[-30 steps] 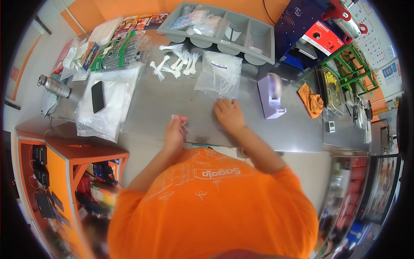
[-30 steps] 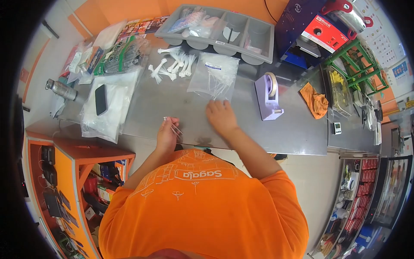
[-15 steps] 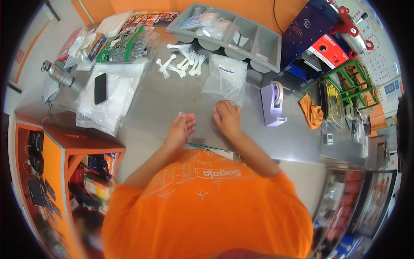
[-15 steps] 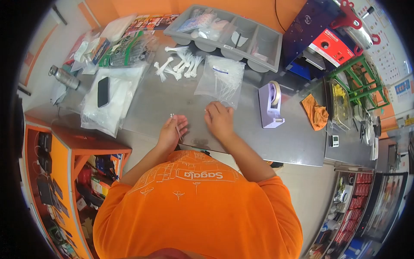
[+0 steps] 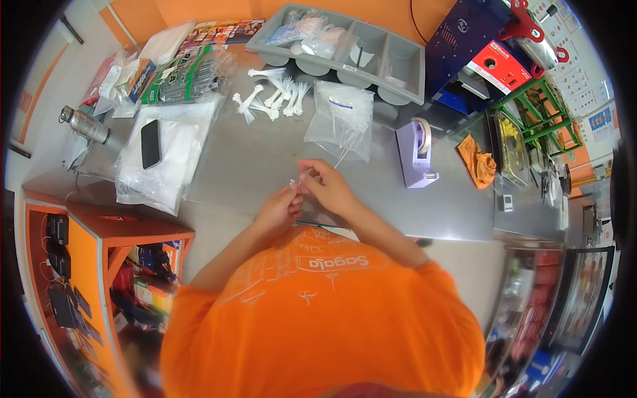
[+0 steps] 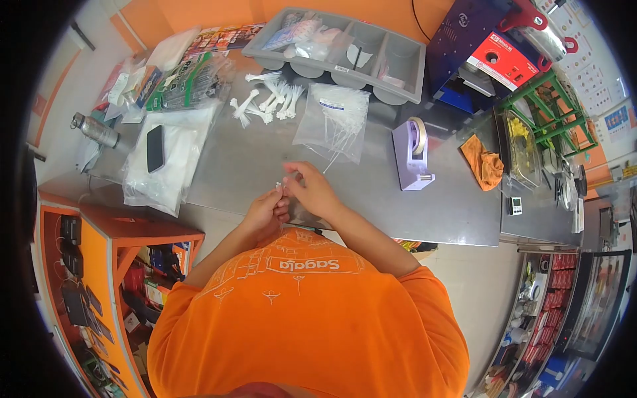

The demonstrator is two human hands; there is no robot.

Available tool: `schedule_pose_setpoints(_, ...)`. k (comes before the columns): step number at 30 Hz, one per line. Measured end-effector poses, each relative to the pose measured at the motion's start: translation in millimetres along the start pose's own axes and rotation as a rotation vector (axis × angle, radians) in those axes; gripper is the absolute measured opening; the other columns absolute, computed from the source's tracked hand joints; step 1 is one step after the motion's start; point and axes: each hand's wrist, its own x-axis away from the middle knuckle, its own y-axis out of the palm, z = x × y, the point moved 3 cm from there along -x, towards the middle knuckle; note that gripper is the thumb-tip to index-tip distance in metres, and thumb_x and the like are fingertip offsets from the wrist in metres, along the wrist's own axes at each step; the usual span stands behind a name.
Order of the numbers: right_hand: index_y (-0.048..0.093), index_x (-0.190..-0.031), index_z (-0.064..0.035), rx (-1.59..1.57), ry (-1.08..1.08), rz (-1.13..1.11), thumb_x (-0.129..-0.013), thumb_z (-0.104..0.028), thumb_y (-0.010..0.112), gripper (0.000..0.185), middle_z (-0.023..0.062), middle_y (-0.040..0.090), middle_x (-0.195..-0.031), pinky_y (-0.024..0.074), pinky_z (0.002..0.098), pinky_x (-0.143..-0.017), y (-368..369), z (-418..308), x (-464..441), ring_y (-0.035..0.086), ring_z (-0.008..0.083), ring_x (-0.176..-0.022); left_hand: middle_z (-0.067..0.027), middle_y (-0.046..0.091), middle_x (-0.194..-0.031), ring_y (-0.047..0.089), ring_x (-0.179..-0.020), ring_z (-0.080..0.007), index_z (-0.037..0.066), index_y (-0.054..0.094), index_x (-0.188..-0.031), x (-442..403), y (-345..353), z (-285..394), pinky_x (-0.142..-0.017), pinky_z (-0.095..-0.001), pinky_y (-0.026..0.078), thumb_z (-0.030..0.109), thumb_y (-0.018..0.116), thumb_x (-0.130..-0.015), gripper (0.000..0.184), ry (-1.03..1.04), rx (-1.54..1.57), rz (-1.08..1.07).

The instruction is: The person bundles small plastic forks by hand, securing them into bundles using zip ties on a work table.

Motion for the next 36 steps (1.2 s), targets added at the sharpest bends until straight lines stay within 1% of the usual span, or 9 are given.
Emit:
schedule_pose_setpoints(2,0.052,-0.111,-0.0036,-0.178,-0.066,0.033,-0.085,-0.015,0.052,0.028,0.0109,0.055,-0.103,0.0430,0.0275,-0.076,-2.5,-6.9,3.9,0.053,0.0170,-0.086,0.0064,0.033,-0.065,0.027,-0.054,-0.0050,0.013,0.048,-0.085,11.8,12.6,4.9,-0.052,-0.0213,0.028,0.031,0.044,-0.092,0.019,-0.058,0.026,-0.004)
schedule_pose_setpoints(5,0.048,-0.119,-0.0047,-0.159,0.048,-0.337,-0.087,-0.015,0.049,0.034,0.0126,0.054,-0.109,0.0408,0.0299,-0.084,3.4,-13.9,16.7,0.052,0.0211,-0.095,0.0068,0.032,-0.065,0.026,-0.053,-0.0055,0.014,0.047,-0.085,22.7,18.4,2.9,-0.052,-0.0212,0.027,0.029,0.043,-0.092,0.017,-0.142,0.192,-0.040)
schedule_pose_setpoints(8,0.048,-0.118,-0.0014,0.021,-0.053,-0.247,-0.087,-0.020,0.048,0.036,0.0196,0.047,-0.120,0.0392,0.0343,-0.090,-13.2,-6.3,12.3,0.049,0.0292,-0.108,0.0064,0.031,-0.065,0.026,-0.053,-0.0055,0.012,0.048,-0.088,27.1,15.6,4.9,-0.052,-0.0214,0.027,0.027,0.043,-0.092,0.016,-0.215,0.079,-0.087)
schedule_pose_setpoints(10,0.040,-0.125,-0.0016,0.318,-0.043,0.108,-0.087,-0.018,0.045,0.042,0.0223,0.040,-0.127,0.0346,0.0339,-0.096,-40.8,25.1,-3.1,0.041,0.0334,-0.117,0.0062,0.031,-0.063,0.026,-0.053,-0.0058,0.011,0.049,-0.090,26.2,11.7,8.4,-0.051,-0.0212,0.027,0.026,0.043,-0.092,0.017,-0.168,0.041,-0.054)
schedule_pose_setpoints(14,0.033,-0.130,-0.0032,0.679,-0.202,0.387,-0.087,-0.018,0.041,0.046,0.0235,0.031,-0.133,0.0306,0.0413,-0.099,-33.8,79.1,-41.5,0.030,0.0365,-0.124,0.0069,0.028,-0.060,0.025,-0.050,-0.0056,0.011,0.048,-0.088,17.0,5.6,7.7,-0.046,-0.0204,0.024,0.026,0.040,-0.093,0.017,-0.158,0.012,-0.031)
schedule_pose_setpoints(16,0.035,-0.129,-0.0058,1.215,-0.066,0.443,-0.082,-0.023,0.049,0.052,0.0219,0.023,-0.138,0.0286,0.0474,-0.098,-39.8,80.1,-73.3,0.028,0.0361,-0.126,0.0065,0.028,-0.060,0.024,-0.050,-0.0057,0.011,0.048,-0.089,13.8,8.9,6.1,-0.046,-0.0204,0.023,0.025,0.040,-0.092,0.017,-0.174,0.007,-0.036)
schedule_pose_setpoints(20,0.039,-0.126,-0.0060,1.210,0.006,0.599,-0.079,-0.030,0.050,0.054,0.0210,0.031,-0.134,0.0257,0.0508,-0.098,-61.1,80.0,-103.5,0.032,0.0342,-0.123,0.0058,0.029,-0.061,0.025,-0.050,-0.0054,0.011,0.050,-0.092,6.2,2.6,1.7,-0.046,-0.0194,0.023,0.025,0.043,-0.092,0.016,-0.219,-0.012,-0.048)
schedule_pose_setpoints(28,0.055,-0.097,-0.0083,1.069,-0.002,0.296,-0.075,-0.023,0.054,0.027,0.0099,0.050,-0.096,0.0388,0.0430,-0.077,-30.7,61.7,-64.1,0.049,0.0261,-0.096,0.0069,0.029,-0.062,0.025,-0.051,-0.0041,0.010,0.049,-0.106,-15.1,1.0,19.1,-0.047,-0.0188,0.023,0.024,0.048,-0.090,0.021,-0.117,-0.059,0.089)
schedule_pose_setpoints(36,0.054,-0.101,-0.0087,1.038,-0.138,0.277,-0.073,-0.020,0.058,0.031,0.0088,0.051,-0.103,0.0377,0.0433,-0.083,-14.7,47.0,-2.8,0.048,0.0254,-0.099,0.0080,0.031,-0.060,0.026,-0.049,-0.0026,0.010,0.047,-0.108,-44.5,-13.6,8.6,-0.046,-0.0177,0.024,0.022,0.047,-0.090,0.022,-0.084,-0.068,0.056)
